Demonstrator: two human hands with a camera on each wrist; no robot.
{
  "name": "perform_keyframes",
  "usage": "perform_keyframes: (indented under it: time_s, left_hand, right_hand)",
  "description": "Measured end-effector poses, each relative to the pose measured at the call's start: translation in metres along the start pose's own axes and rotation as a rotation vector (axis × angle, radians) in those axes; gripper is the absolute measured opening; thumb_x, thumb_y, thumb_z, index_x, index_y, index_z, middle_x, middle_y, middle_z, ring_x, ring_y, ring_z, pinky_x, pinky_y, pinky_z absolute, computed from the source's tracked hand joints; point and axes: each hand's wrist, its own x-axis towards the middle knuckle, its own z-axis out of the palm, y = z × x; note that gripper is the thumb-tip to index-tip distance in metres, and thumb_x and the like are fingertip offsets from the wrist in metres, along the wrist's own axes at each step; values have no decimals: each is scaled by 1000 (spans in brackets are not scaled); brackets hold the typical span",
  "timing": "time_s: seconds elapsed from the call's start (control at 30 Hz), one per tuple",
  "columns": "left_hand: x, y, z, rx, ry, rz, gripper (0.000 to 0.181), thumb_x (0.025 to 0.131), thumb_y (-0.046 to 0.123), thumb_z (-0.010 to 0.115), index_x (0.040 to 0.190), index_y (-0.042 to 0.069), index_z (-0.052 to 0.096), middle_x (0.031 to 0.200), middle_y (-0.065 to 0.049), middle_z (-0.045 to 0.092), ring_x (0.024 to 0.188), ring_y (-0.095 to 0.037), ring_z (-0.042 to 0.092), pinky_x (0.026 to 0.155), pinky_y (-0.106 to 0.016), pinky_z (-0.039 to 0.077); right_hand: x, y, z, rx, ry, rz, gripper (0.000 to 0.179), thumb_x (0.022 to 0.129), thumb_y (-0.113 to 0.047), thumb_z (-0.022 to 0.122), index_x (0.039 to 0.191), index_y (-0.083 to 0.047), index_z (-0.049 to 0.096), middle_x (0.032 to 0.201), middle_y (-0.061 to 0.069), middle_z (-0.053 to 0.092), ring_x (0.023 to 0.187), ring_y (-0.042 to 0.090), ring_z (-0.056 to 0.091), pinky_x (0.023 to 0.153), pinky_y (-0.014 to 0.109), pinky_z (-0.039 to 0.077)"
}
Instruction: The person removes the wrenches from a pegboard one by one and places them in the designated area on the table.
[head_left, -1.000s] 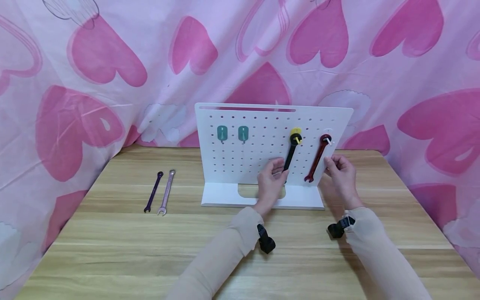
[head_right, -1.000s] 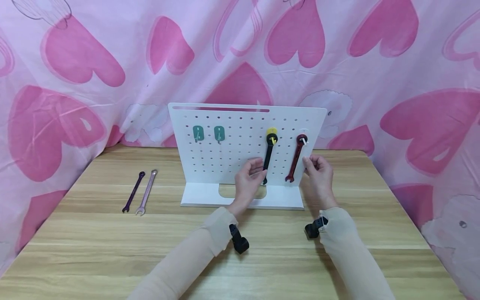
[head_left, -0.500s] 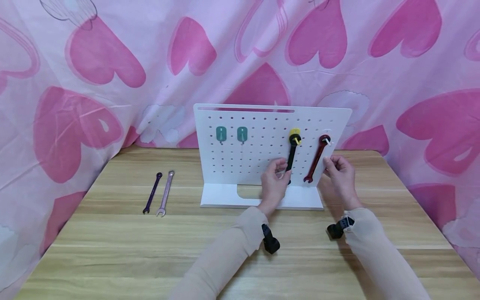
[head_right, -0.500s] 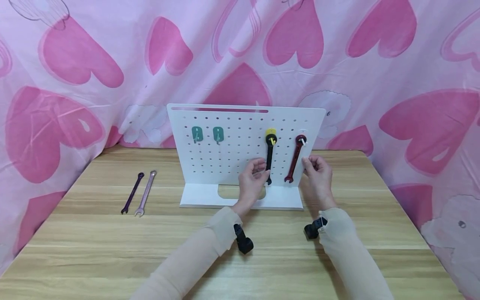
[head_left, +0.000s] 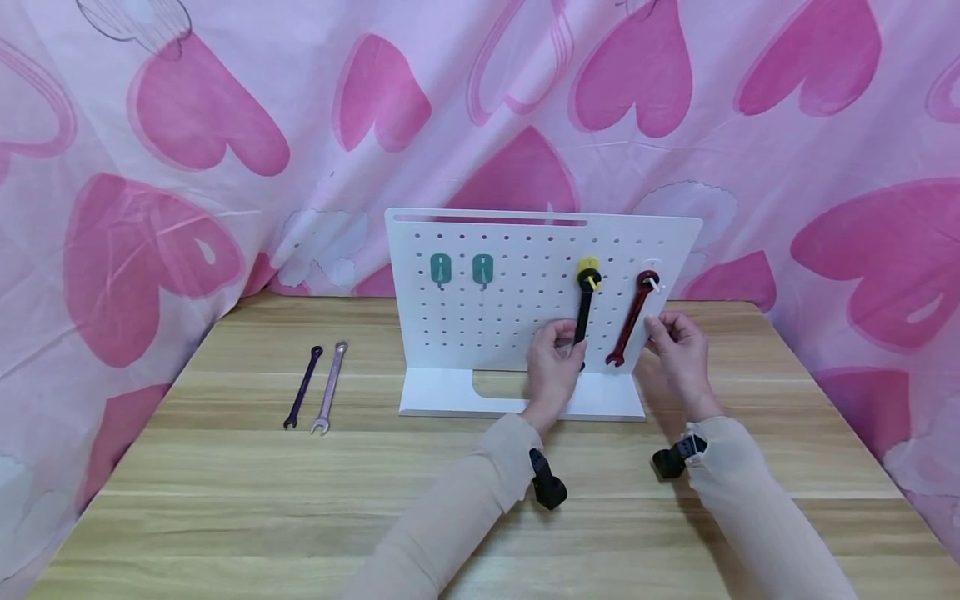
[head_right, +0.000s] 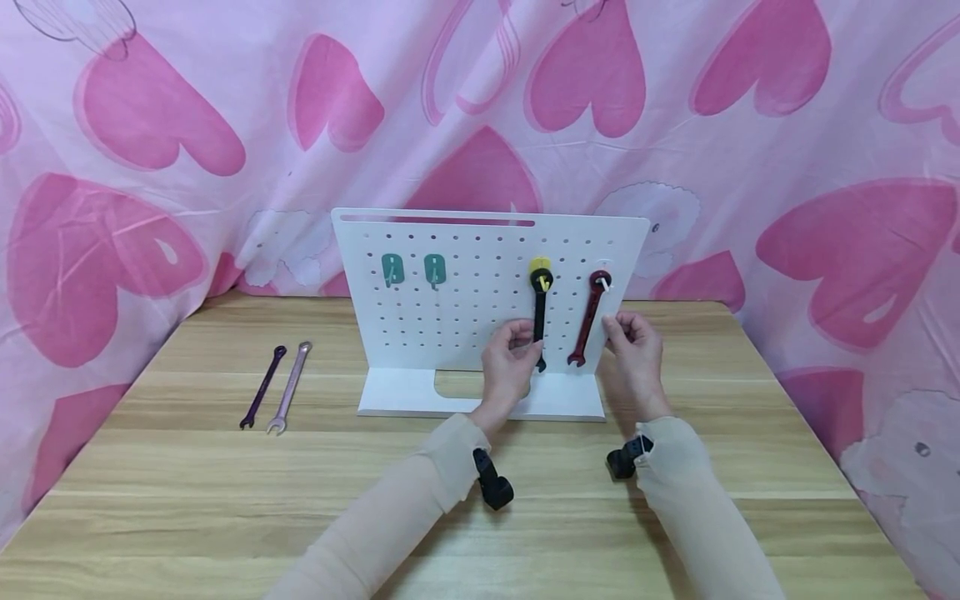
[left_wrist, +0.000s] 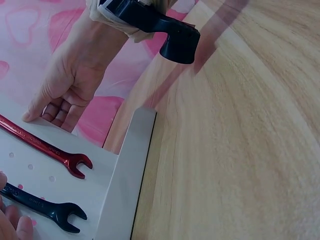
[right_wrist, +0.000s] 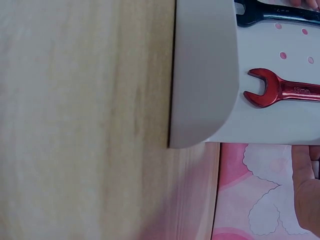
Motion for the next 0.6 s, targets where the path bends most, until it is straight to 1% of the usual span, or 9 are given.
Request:
perform_keyframes:
  time_s: [0.13,0.2,0.3,0.43,0.53,0.6]
  left_hand:
    - [-1,1,1,-4,5,3,23,82,5,70,104,9,63,100,-3,64,94,-16,61,84,-26,52]
    - [-1,2,1,-16,3,1,23,82,5,70,103,9,63,100,-4,64,94,-17,62,84,-27,52]
    - [-1,2,1,-29,-4,-12,22,83,5,69,104,9,63,101,-4,65,94,-16,64,83,-25,52]
    - [-1,2,2,-38,-14,-25,22,84,5,68,104,10,63,100,-3,66,92,-14,65,80,-20,52]
    - [0,1,1,-52,-21,-28,21,84,5,68,103,10,63,98,-3,67,89,-13,64,77,-18,52]
    - [0,1,1,-68,-27,-34,20,84,4,68,103,10,64,97,-3,67,87,-12,64,77,-18,52]
  right_hand:
    - [0,0,-1,0,0,0,12,91,-20,60,91,-8,59,85,-5,59,84,2,60,73,15,53]
    - [0,1,-1,-7,2,-3,14,91,-20,60,92,-6,59,84,-5,59,83,2,61,72,15,53]
    - [0,2,-1,-14,1,-7,15,92,-19,59,94,-5,59,84,-6,59,82,1,61,72,15,53]
    - [1,2,-2,-9,-3,-4,10,92,-19,59,92,-8,59,85,-6,59,83,2,61,72,15,52]
    - [1,2,-2,-25,-6,-4,8,92,-20,59,91,-12,60,85,-7,60,83,1,61,73,15,52]
    - [0,2,-2,-18,-5,-9,8,92,-18,59,91,-10,60,83,-6,59,81,1,60,72,15,53]
